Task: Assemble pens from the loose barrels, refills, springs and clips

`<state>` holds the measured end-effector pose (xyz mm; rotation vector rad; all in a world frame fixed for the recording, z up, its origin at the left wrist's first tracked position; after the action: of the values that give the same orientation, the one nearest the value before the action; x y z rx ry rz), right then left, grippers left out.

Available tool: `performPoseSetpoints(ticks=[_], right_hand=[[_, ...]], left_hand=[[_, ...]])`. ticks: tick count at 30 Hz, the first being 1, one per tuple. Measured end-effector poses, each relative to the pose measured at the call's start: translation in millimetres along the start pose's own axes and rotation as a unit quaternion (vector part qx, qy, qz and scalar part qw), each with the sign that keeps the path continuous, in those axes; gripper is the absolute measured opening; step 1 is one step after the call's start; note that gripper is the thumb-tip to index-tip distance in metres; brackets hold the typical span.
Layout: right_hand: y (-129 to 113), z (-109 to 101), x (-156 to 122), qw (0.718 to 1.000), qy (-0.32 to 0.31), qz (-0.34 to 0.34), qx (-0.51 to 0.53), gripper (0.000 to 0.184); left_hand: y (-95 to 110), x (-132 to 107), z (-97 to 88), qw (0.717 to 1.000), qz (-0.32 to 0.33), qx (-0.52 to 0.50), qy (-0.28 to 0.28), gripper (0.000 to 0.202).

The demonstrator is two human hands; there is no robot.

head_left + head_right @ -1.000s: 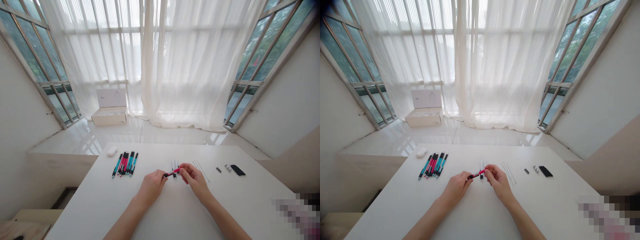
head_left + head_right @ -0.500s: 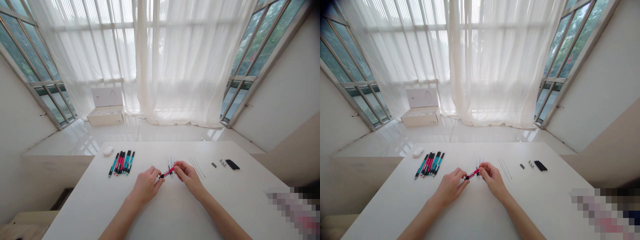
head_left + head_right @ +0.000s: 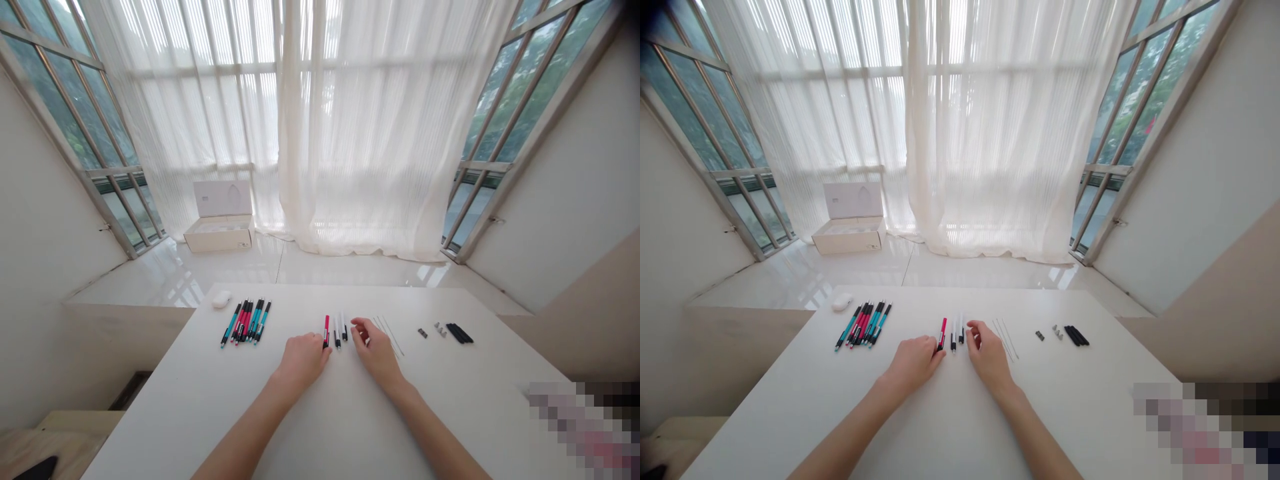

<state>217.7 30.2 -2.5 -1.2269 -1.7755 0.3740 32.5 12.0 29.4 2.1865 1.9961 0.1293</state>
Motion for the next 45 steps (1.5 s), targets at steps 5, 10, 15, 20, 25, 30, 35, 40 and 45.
performPoseSetpoints(ticks=[5,10,15,20,25,30,35,40,45], right_hand=[[3.4,5.7,-4.7,0.994,-0.052,-0.050,-0.078,0.024],[1.0,8.7,-5.4,0.987,-0.088,-0.063,-0.120,0.024],[-4.6,7.3,-5.0,0.981,-0.113,-0.070,-0.143,0.022],[-12.6,3.4,-5.8,0.976,-0.137,-0.084,-0.144,0.021],[-13.4,3.6,-6.8,0.980,-0.126,-0.079,-0.132,0.023],[-10.7,3.9,-5.9,0.990,-0.066,-0.073,-0.105,0.023],[-16.1,1.7,-2.0,0.999,-0.008,-0.033,0.031,0.029],[-25.5,5.4,-0.2,0.951,-0.040,0.073,0.297,0.042],[-35.8,7.9,-0.8,0.940,-0.045,0.089,0.325,0.039]], left_hand=[[11.0,6.8,0.9,1.000,0.001,0.016,0.011,0.026],[12.2,7.1,4.4,0.999,0.028,0.024,0.022,0.027],[-4.2,5.5,-0.2,0.998,0.051,-0.005,0.038,0.031],[-65.9,10.0,-19.4,0.985,-0.086,-0.020,0.147,0.023],[-107.3,14.3,-18.7,0.959,-0.193,0.033,0.206,0.019],[-106.4,15.5,-12.6,0.957,-0.206,0.055,0.195,0.016],[-84.2,8.7,-16.0,0.971,-0.091,-0.023,0.220,0.015],[-46.7,-6.1,-11.7,0.969,0.121,-0.126,0.177,0.009],[-33.0,-13.2,-5.2,0.970,0.148,-0.131,0.142,0.011]])
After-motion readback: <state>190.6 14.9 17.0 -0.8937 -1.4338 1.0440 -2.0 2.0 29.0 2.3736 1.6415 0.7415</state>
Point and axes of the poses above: each hand's wrist, its own x-axis towards the middle knuckle, its own z-axis out of the palm, y = z × x, the point moved 1 cm from there along x, towards the middle knuckle, and after that the axes turned 15 degrees about -z, right-handed, at the moved point
